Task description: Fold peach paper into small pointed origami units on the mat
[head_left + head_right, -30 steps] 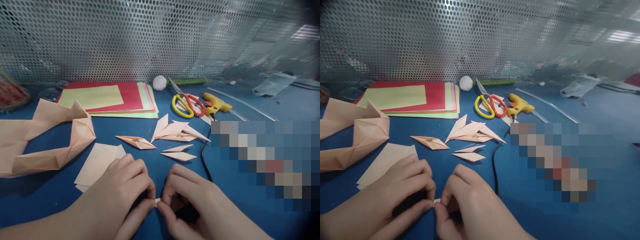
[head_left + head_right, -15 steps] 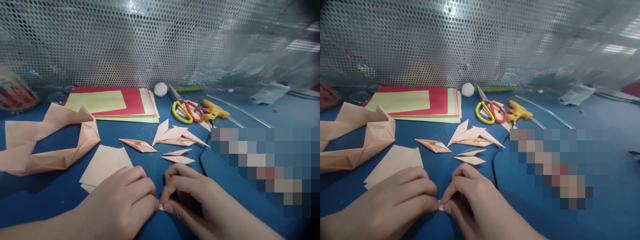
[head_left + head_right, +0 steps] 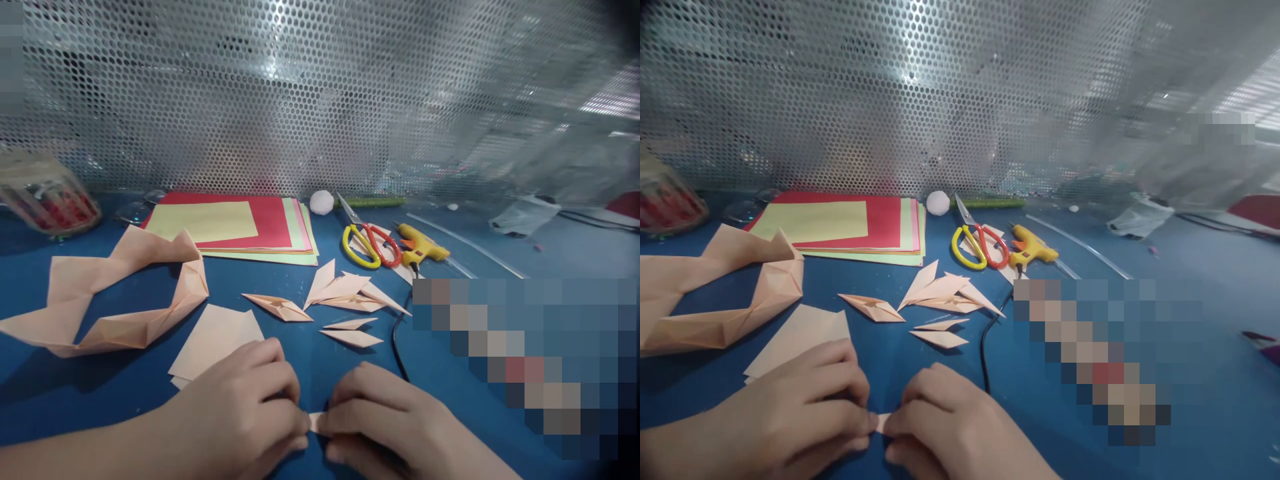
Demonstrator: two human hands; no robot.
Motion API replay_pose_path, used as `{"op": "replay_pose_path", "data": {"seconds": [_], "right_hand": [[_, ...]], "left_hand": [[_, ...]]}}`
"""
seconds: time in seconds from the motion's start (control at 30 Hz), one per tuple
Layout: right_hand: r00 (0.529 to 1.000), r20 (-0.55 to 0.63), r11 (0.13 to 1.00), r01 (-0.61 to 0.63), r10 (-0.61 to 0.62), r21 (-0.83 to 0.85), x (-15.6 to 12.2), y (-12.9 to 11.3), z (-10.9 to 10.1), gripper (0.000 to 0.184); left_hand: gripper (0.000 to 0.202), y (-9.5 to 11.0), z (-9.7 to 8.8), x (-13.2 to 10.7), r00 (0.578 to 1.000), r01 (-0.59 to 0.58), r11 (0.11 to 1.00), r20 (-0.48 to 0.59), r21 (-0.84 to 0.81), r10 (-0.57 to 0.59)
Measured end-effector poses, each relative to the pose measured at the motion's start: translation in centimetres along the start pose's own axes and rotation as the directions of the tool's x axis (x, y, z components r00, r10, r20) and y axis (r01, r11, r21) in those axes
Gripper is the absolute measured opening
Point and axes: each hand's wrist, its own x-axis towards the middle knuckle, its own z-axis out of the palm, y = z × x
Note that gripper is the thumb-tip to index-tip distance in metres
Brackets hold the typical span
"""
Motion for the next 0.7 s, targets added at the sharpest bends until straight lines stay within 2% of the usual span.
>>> {"op": "replay_pose_path", "data": {"seconds": [0.07, 0.13, 0.2, 0.27, 0.37, 0.5, 0.6, 0.7], "right_hand": [[1.000, -0.013, 1.000, 0.010, -0.011, -0.019, 0.3, 0.1, 0.3, 0.018], [0.991, -0.088, 0.990, 0.090, -0.099, -0.105, 0.7, 0.2, 0.8, 0.018], [0.965, -0.180, 0.968, 0.158, -0.193, -0.194, 0.9, 0.2, 1.3, 0.022], [0.945, -0.235, 0.956, 0.171, -0.228, -0.240, 1.1, 0.3, 1.8, 0.027], [0.942, -0.259, 0.959, 0.151, -0.213, -0.240, 1.4, 0.4, 2.1, 0.029], [0.961, -0.237, 0.977, 0.100, -0.143, -0.186, 1.4, 0.2, 1.9, 0.023], [0.980, -0.177, 0.986, 0.059, -0.087, -0.159, 1.3, 0.0, 1.5, 0.019], [0.983, -0.170, 0.982, 0.033, -0.065, -0.188, 1.3, -0.1, 1.4, 0.025]], "left_hand": [[0.016, -0.3, 0.0, 0.2, 1.000, -0.001, 1.000, -0.030, -0.008, 0.001], [0.011, -0.4, 0.0, 0.4, 0.999, -0.004, 1.000, -0.040, 0.008, 0.004], [0.015, -0.4, 0.1, 0.5, 0.998, -0.011, 0.999, -0.057, 0.045, 0.014], [0.026, -0.2, 0.5, 0.4, 0.996, -0.024, 0.993, -0.077, 0.113, 0.033], [0.038, 0.0, 1.1, 0.2, 0.991, -0.064, 0.970, -0.097, 0.236, 0.089], [0.039, -0.1, 1.7, 0.3, 0.977, -0.106, 0.933, -0.138, 0.344, 0.162], [0.042, -0.1, 1.9, 0.5, 0.967, -0.088, 0.901, -0.181, 0.426, 0.180], [0.044, 0.1, 2.1, 0.4, 0.958, -0.082, 0.853, -0.195, 0.515, 0.209]]}}
